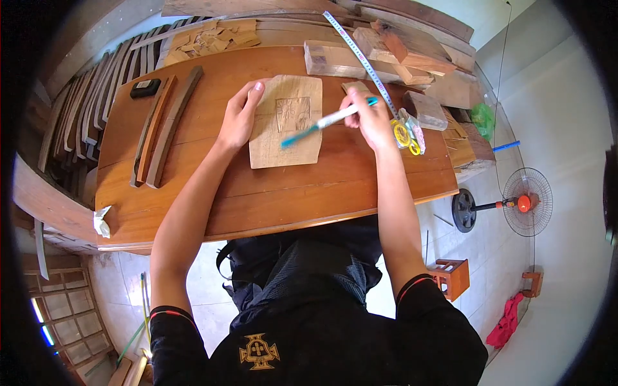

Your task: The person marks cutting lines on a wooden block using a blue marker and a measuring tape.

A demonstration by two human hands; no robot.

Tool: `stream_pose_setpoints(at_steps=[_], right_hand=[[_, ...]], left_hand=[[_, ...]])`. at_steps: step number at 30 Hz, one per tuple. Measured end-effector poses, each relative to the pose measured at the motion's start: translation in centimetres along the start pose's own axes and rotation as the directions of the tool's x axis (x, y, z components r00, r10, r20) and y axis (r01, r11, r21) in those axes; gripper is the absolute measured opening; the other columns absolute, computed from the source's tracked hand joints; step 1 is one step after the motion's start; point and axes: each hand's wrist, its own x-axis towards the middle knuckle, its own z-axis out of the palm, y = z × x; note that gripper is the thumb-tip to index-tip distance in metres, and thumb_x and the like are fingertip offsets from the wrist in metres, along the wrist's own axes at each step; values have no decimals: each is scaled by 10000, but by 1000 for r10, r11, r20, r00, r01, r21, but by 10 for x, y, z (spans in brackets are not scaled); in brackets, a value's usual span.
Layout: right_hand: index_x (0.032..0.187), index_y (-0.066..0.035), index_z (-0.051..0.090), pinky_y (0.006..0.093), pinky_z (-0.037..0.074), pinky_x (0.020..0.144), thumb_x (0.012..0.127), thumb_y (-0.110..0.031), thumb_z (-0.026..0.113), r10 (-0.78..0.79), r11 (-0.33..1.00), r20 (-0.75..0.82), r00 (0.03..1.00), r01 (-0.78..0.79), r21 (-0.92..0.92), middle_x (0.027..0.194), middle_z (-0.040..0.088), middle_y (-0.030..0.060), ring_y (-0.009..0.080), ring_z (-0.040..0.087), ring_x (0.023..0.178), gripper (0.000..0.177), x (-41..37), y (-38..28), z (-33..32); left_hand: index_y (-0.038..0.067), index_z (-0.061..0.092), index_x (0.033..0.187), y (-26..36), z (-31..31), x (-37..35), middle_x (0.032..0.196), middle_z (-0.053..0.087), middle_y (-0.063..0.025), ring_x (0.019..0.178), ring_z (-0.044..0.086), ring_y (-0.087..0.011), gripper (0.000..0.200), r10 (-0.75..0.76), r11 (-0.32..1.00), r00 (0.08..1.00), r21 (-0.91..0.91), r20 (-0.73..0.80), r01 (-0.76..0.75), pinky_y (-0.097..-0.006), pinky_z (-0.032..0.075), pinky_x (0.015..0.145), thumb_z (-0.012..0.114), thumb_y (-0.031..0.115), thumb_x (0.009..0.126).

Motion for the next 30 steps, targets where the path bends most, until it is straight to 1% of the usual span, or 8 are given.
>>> stream_pose_setpoints(at_steps=[4, 8, 12, 16, 18, 20, 26, 30], right_hand=[[803, -30, 621, 239, 323, 446, 1024, -321, 501, -23, 1000, -125, 992, 25, 10, 589, 529, 16, 83, 457, 493, 384, 3, 1, 16], [754, -57, 637, 203, 350, 462, 997, -316, 554, 78, 993, 209, 975, -58, -99, 607, 549, -6, 56, 488, 513, 364, -2, -1, 35], [748, -42, 636, 213, 318, 451, 1013, -302, 522, -22, 999, -136, 990, 15, -51, 609, 545, -6, 61, 469, 507, 389, 1, -5, 26], [769, -37, 676, 215, 355, 479, 999, -331, 566, -76, 997, -179, 981, 69, -44, 588, 567, 3, 62, 497, 512, 389, 1, 0, 26], [779, -34, 698, 230, 359, 474, 989, -312, 584, -19, 997, 86, 996, 25, -69, 581, 575, 6, 59, 492, 508, 367, -2, 1, 30], [770, -29, 695, 232, 356, 473, 983, -301, 592, 17, 994, 112, 994, -5, -106, 579, 570, 2, 57, 488, 509, 360, -2, 2, 32], [749, -11, 685, 228, 336, 486, 992, -270, 580, -174, 982, -396, 901, 189, -3, 591, 549, 6, 54, 463, 540, 370, 7, -2, 29], [756, 11, 675, 236, 317, 482, 980, -285, 603, -43, 993, -23, 999, 40, -110, 607, 544, 7, 66, 446, 529, 378, 0, 0, 27]], left_hand=[[-6, 600, 1236, 0, 1, 0, 1160, 639, -90, 1104, 546, -150, 467, -7, 1000, 1000, 7, -6, 7, -299, 399, 1002, 442, 388, 1042], [-3, 601, 1236, 2, 1, 1, 1154, 640, -91, 1101, 547, -152, 464, -3, 1000, 1000, 3, -7, 3, -299, 400, 1001, 442, 387, 1043], [-6, 601, 1232, 5, 2, -2, 1152, 639, -95, 1099, 546, -153, 465, 1, 999, 1000, 34, -7, -1, -300, 400, 1002, 439, 387, 1044], [-9, 599, 1230, -2, 1, 1, 1155, 637, -97, 1095, 547, -154, 464, -9, 1000, 1000, -5, -10, 9, -301, 401, 1001, 437, 384, 1044], [-11, 596, 1234, -2, 1, 0, 1159, 636, -95, 1098, 545, -156, 464, 10, 1000, 1000, 2, -3, -10, -302, 398, 1005, 434, 381, 1045], [-12, 592, 1238, 0, 1, 0, 1163, 634, -95, 1103, 544, -159, 463, 17, 1000, 1000, 5, 6, -17, -303, 395, 1010, 431, 378, 1046], [-15, 582, 1247, 4, 2, -1, 1178, 626, -97, 1117, 537, -163, 460, 53, 999, 998, 7, 25, -54, -305, 380, 1024, 417, 367, 1051], [-19, 579, 1251, 6, 3, -1, 1182, 623, -95, 1120, 534, -162, 459, 41, 999, 999, -23, 24, -40, -302, 377, 1025, 407, 359, 1055]])
